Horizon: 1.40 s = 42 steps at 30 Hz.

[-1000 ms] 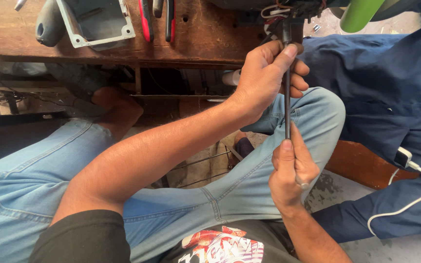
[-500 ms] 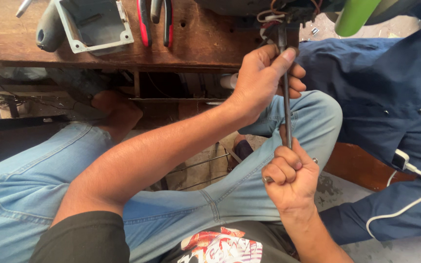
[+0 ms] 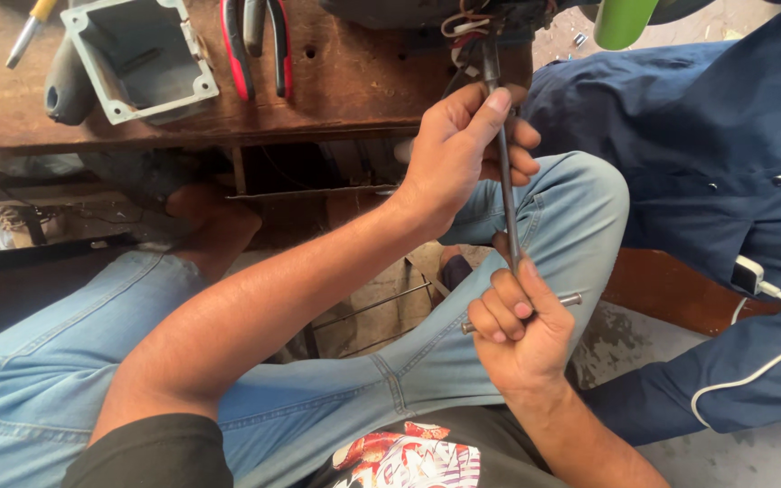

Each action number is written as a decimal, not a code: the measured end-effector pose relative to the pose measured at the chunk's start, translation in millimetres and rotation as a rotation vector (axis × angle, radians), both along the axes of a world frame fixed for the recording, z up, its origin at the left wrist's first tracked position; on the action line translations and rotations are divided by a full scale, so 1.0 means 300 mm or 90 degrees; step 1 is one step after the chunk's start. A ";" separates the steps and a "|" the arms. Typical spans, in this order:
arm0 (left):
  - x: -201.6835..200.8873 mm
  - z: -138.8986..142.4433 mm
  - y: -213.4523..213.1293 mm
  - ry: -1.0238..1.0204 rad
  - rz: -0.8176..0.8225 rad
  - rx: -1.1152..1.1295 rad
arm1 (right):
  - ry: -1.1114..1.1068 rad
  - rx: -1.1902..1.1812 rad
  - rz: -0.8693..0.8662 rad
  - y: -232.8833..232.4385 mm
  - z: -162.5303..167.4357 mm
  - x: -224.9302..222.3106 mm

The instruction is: The person is repairing an electric motor by hand, twisting and connecting copper wires to the motor's terminals. They then use a T-handle hex wrench to tighten the terminal screws.

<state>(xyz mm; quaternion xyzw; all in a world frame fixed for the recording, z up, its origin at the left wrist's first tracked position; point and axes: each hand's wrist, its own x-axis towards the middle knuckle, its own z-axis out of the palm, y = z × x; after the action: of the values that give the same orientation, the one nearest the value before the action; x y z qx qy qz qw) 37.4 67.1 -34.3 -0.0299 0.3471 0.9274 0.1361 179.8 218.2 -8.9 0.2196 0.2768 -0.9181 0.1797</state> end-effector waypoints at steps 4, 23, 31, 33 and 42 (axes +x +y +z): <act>0.017 -0.003 0.011 0.012 -0.004 -0.002 | -0.076 -0.146 -0.005 0.012 -0.015 0.027; -0.052 -0.044 -0.037 0.557 0.420 -0.904 | 0.244 0.336 -0.006 0.154 -0.297 0.067; -0.093 -0.102 0.026 0.505 0.492 -0.830 | 0.296 0.326 -0.045 0.194 -0.294 0.060; -0.102 -0.119 0.044 0.501 0.516 -0.828 | 0.282 0.322 -0.045 0.202 -0.296 0.050; -0.151 -0.149 0.105 0.499 0.652 -0.896 | 0.293 0.315 -0.032 0.215 -0.278 0.044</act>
<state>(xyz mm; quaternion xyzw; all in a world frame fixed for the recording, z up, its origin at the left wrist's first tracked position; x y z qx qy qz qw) -8.0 98.6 -78.9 0.0598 0.7912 0.3969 -0.4614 192.9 282.7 -92.2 0.0499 0.5189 -0.8528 0.0311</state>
